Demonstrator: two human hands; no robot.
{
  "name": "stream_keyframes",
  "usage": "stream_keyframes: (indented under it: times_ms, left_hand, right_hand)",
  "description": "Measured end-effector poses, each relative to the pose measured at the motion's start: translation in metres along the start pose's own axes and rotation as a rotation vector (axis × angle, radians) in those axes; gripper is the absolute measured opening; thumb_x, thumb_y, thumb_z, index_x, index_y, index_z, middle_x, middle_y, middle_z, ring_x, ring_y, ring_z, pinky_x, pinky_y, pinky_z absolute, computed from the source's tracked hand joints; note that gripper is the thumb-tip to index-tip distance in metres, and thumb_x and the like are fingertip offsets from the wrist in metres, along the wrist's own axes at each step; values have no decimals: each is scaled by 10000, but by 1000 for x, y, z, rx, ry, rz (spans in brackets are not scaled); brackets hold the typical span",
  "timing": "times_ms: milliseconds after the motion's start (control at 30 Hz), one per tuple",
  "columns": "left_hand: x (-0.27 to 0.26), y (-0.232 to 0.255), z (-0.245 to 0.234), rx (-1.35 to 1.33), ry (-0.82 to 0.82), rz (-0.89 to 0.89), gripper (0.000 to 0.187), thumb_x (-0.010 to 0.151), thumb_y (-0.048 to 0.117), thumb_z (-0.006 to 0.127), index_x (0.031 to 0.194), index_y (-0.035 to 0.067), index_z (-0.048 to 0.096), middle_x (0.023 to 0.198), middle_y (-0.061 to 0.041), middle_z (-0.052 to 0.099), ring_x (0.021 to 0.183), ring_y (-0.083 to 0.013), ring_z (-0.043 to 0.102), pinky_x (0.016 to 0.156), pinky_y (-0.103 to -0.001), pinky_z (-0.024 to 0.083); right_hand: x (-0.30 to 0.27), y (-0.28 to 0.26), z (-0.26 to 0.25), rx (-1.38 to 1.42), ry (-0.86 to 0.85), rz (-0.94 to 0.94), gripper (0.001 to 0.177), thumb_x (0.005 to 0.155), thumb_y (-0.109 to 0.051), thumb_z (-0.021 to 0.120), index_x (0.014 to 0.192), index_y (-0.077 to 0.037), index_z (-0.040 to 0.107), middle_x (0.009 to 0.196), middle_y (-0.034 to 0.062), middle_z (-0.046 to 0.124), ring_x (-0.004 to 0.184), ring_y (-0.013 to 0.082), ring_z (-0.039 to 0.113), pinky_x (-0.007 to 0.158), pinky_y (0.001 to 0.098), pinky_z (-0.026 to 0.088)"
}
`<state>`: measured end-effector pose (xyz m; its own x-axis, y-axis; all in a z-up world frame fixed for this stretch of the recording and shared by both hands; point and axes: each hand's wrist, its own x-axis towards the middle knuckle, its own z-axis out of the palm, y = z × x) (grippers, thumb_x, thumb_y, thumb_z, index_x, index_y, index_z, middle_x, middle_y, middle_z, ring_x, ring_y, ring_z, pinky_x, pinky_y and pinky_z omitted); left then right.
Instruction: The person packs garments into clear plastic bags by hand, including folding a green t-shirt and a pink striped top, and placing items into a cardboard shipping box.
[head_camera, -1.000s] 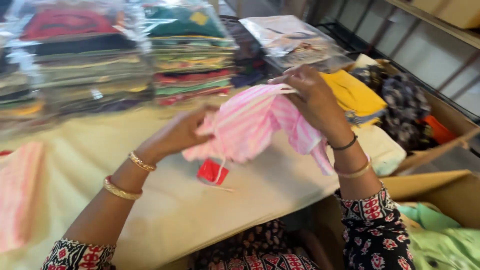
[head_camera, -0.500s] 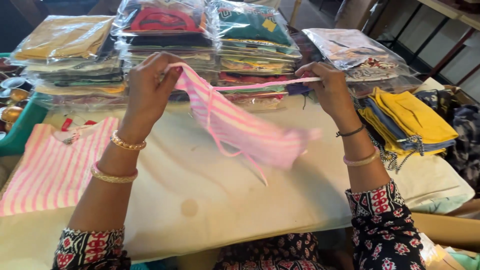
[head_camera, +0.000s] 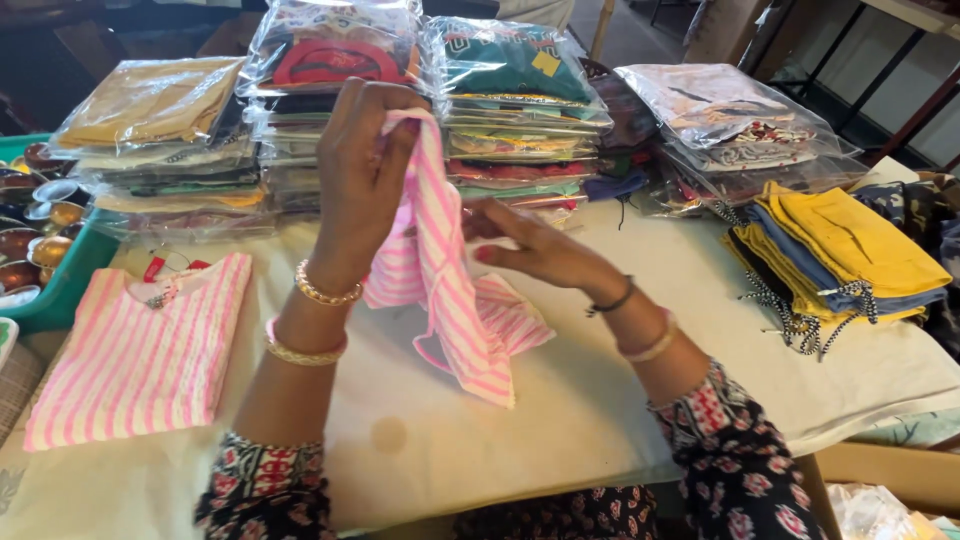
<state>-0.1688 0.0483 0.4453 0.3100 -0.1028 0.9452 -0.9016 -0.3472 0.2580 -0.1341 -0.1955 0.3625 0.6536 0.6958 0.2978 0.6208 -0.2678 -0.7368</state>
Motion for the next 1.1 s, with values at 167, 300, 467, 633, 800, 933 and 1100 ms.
stream_keyframes:
  times_ms: [167, 300, 467, 633, 800, 933, 1100]
  left_hand:
    - [-5, -2, 11, 20, -76, -33, 123, 1023, -58, 602, 1128, 4, 620, 1054, -121, 612, 865, -236, 596, 774, -308, 475]
    - [-16, -36, -2, -80, -191, -59, 227, 964, -48, 623, 1144, 84, 665, 1114, -68, 669, 985, -178, 686, 864, -278, 533]
    - [-14, -52, 3, -682, -523, -128, 597, 909, 127, 746, 1423, 80, 447, 1368, -52, 533, 1311, -153, 512, 1125, -315, 422]
    - [-43, -85, 49, -483, -745, -274, 706, 842, 167, 857, 1427, 64, 475, 1261, -41, 649, 1156, -125, 579, 998, -289, 474]
    - [-33, -77, 37, -273, -367, -208, 288, 873, 56, 807, 1115, 24, 654, 1073, -66, 688, 985, -97, 630, 873, -281, 511]
    - [-28, -65, 32, -137, -316, -162, 207, 902, 41, 792, 1066, 22, 666, 1047, -69, 720, 936, -96, 663, 804, -285, 525]
    - [-32, -95, 17, 21, -172, -176, 173, 888, 50, 770, 928, -29, 621, 862, -81, 546, 784, -111, 518, 697, -288, 422]
  right_hand:
    - [34, 3, 7, 285, 76, -138, 771, 901, -167, 777, 1530, -69, 341, 1439, 13, 500, 1327, 138, 495, 1089, 336, 460]
    - [35, 33, -16, 306, 158, -205, 586, 901, -30, 798, 1426, -14, 538, 1379, 67, 575, 1327, 181, 519, 1138, 349, 428]
    - [27, 53, -37, 477, 149, -200, 485, 845, 79, 672, 1318, -22, 641, 1343, 68, 648, 1305, 180, 592, 1156, 327, 451]
    - [16, 32, -53, 576, 156, -319, 406, 838, 89, 737, 1224, -24, 682, 1267, 55, 671, 1258, 178, 618, 1127, 333, 476]
    - [-1, 0, -78, -127, 306, -116, 374, 827, -87, 811, 1171, -77, 664, 1157, 16, 700, 1087, 145, 697, 971, 316, 560]
    - [-12, -7, -87, -534, 384, -266, 452, 763, 13, 791, 1206, -40, 713, 1131, 98, 665, 1086, 273, 579, 987, 371, 485]
    - [-22, 4, -106, -400, 309, -269, 352, 690, 47, 758, 1034, -14, 708, 1038, 86, 697, 1055, 231, 648, 961, 347, 500]
